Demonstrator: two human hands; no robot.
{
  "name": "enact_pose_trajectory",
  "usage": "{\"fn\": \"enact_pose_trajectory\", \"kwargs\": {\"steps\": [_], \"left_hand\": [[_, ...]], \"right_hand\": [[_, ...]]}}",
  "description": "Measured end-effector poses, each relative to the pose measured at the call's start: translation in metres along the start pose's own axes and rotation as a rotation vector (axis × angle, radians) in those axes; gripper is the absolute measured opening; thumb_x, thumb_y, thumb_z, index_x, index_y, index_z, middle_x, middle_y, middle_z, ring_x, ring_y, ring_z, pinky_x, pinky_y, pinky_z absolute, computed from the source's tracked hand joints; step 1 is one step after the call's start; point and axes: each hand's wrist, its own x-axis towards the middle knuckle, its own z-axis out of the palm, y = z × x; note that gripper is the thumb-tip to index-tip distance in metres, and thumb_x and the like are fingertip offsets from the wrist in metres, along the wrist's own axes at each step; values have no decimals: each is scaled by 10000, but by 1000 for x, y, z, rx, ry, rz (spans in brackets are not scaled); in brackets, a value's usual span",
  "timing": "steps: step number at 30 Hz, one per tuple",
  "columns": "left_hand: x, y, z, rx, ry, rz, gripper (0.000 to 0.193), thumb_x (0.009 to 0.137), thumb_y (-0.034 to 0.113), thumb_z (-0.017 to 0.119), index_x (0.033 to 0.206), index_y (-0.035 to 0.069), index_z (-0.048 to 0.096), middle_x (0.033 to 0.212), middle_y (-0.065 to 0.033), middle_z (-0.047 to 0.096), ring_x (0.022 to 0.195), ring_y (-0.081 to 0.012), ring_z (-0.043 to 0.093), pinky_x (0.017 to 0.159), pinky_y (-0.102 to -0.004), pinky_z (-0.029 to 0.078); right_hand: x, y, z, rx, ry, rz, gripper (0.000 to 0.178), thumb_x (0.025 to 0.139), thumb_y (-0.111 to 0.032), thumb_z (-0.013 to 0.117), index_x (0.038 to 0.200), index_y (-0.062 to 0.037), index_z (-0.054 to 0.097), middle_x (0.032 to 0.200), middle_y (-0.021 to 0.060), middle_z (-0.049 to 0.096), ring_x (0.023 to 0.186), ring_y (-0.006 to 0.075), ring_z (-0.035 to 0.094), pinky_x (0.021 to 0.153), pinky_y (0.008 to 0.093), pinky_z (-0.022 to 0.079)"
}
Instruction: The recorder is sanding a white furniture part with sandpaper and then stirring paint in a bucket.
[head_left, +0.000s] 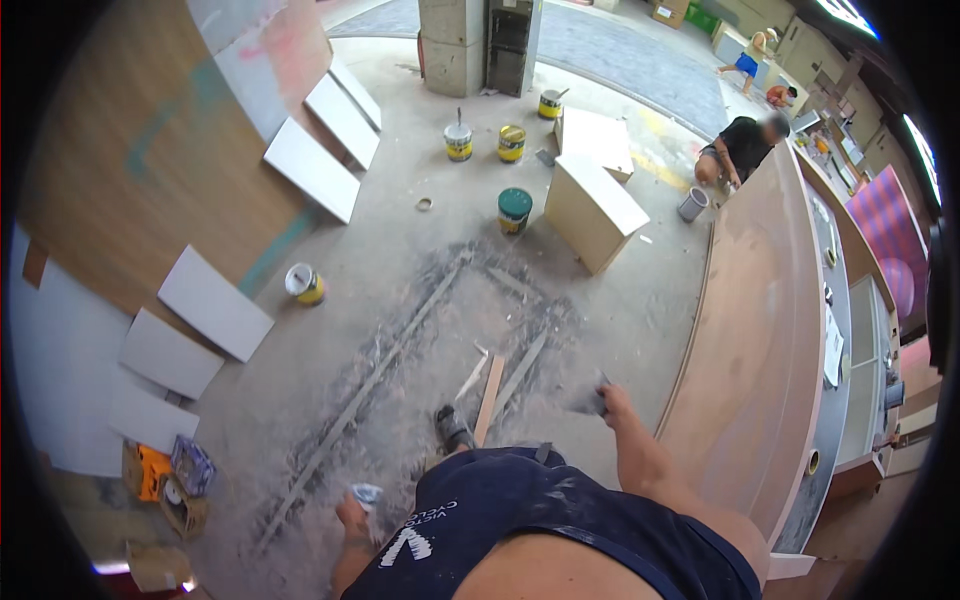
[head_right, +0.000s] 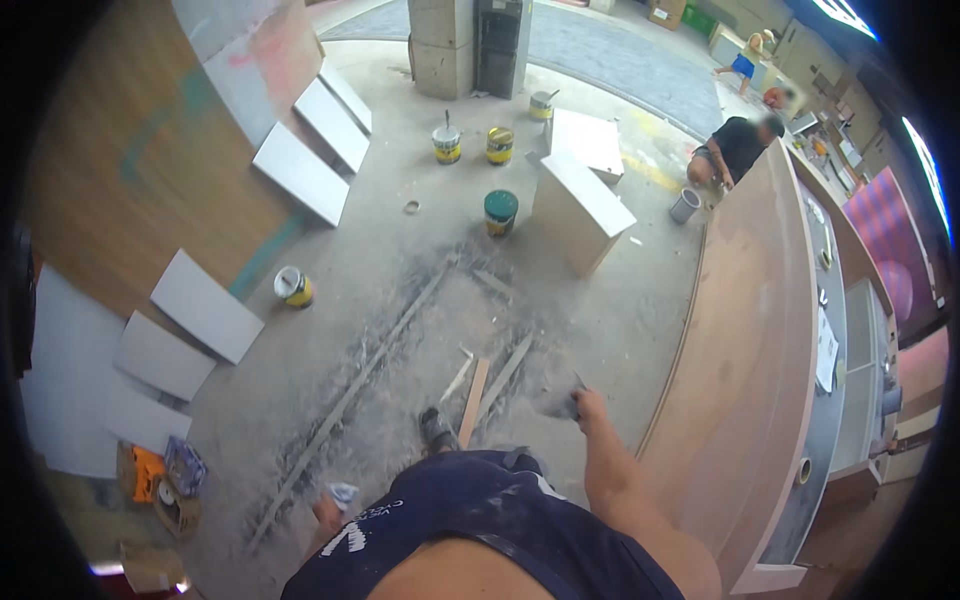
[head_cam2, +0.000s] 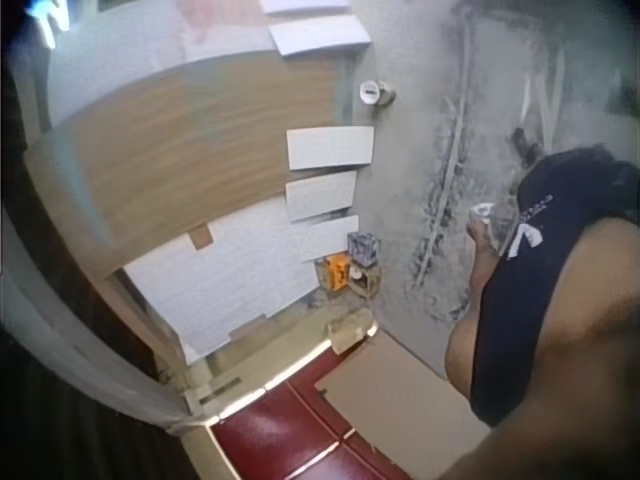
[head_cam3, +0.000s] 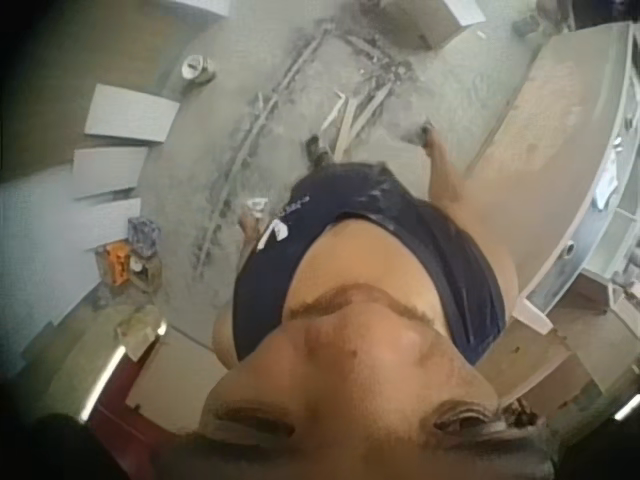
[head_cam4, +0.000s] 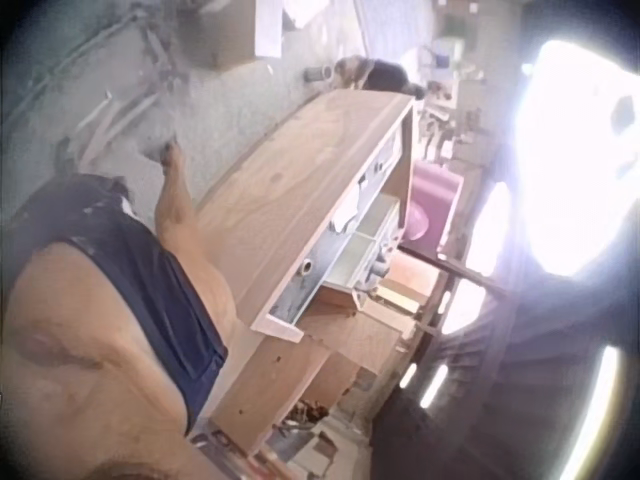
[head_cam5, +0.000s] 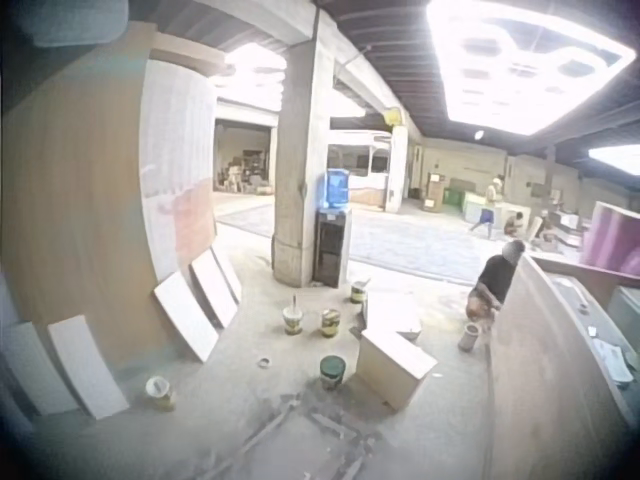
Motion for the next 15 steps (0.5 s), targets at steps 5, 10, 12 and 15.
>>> {"fn": "enact_pose_trajectory", "kwargs": {"steps": [5, 10, 12, 15], "left_hand": [[171, 260, 45, -13, -39, 375, 403, 939, 277, 531, 973, -90, 695, 880, -182, 710, 765, -255, 677, 701, -390, 508], [233, 494, 105, -181, -218, 569, 369, 953, 242, 517, 864, -90, 652, 775, -150, 679, 730, -272, 650, 685, -412, 480], [252, 560, 132, -99, -218, 685, 356, 953, 234, 519, 858, -86, 644, 790, -141, 684, 738, -269, 647, 684, -415, 476], [332, 555, 138, 122, -177, 778, 371, 947, 252, 527, 950, -96, 652, 906, -189, 700, 830, -315, 659, 743, -433, 490]], "right_hand": [[4, -14, -12, 129, 287, 45, 269, 826, -110, 666, 1088, -115, 601, 1005, 107, 598, 879, 253, 620, 709, 437, 543], [28, -33, 65, 117, 480, 200, 333, 786, -148, 685, 1101, -61, 622, 1071, 140, 615, 963, 280, 595, 758, 465, 500], [63, -34, 96, 190, 507, 214, 347, 782, -150, 687, 1108, -49, 623, 1082, 150, 618, 960, 289, 599, 769, 459, 499], [141, -68, 148, 235, 495, 236, 372, 796, -154, 688, 1128, 5, 635, 1040, 164, 654, 918, 291, 626, 786, 440, 503]]}}
